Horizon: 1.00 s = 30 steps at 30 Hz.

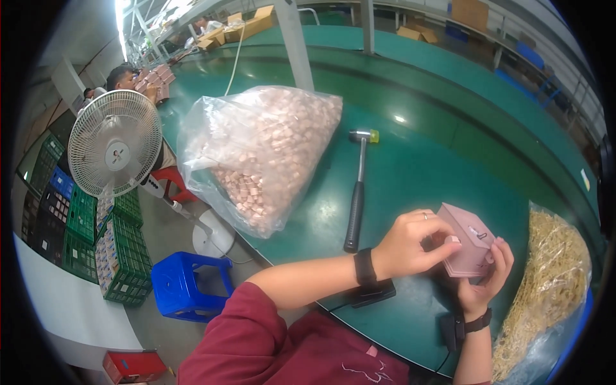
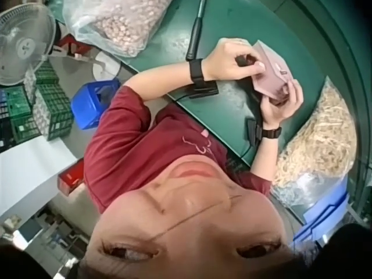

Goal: The person takes a pink box from a crate, presses a gold emblem onto it, and inserts a white knob into the side. They then turn the knob to test the light before placing the box back into the crate.

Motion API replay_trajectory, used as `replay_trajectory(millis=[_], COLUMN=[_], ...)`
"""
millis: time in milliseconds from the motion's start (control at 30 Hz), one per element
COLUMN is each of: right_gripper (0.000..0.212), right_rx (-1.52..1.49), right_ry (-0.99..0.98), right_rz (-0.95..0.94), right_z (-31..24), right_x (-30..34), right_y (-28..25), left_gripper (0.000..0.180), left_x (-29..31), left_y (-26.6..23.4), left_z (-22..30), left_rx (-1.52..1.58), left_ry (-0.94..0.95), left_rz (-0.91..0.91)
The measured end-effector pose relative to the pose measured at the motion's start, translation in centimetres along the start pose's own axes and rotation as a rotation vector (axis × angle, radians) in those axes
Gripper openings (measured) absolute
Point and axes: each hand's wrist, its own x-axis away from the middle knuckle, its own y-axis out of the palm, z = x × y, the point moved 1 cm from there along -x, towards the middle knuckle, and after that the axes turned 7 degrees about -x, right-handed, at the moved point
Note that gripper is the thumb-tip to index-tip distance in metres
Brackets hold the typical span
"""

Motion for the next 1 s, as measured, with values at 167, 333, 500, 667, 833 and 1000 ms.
replay_trajectory(millis=[167, 333, 500, 667, 833, 1000], right_gripper=[0.06, 0.058, 0.057, 0.052, 0.052, 0.053], right_rx=[-0.026, -0.016, 0.027, -0.05, -0.045, -0.034], right_ry=[-0.069, -0.067, -0.039, -0.048, -0.041, -0.029], right_rz=[0.01, 0.023, 0.01, 0.072, 0.086, 0.065], right_z=[0.4, -0.6, -0.9, -0.9, -0.6, -0.5], right_x=[-0.5, -0.7, -0.5, -1.1, -1.1, -1.1], right_y=[0.4, 0.3, 0.7, 1.1, 0.4, 0.5], left_gripper=[0.011, 0.011, 0.012, 0.01, 0.009, 0.019], left_x=[-0.7, -0.7, -0.3, 0.0, -0.5, -1.0], left_y=[-0.4, -0.7, -0.5, 0.0, 0.6, 0.4], left_z=[0.1, 1.5, 0.9, 0.0, 0.2, -0.1], left_rx=[-0.068, -0.072, 0.162, 0.19, 0.158, 0.155], left_ry=[0.083, -0.123, -0.503, -0.393, -0.315, -0.46], left_rz=[-0.009, -0.117, -0.245, -0.132, -0.176, -0.218])
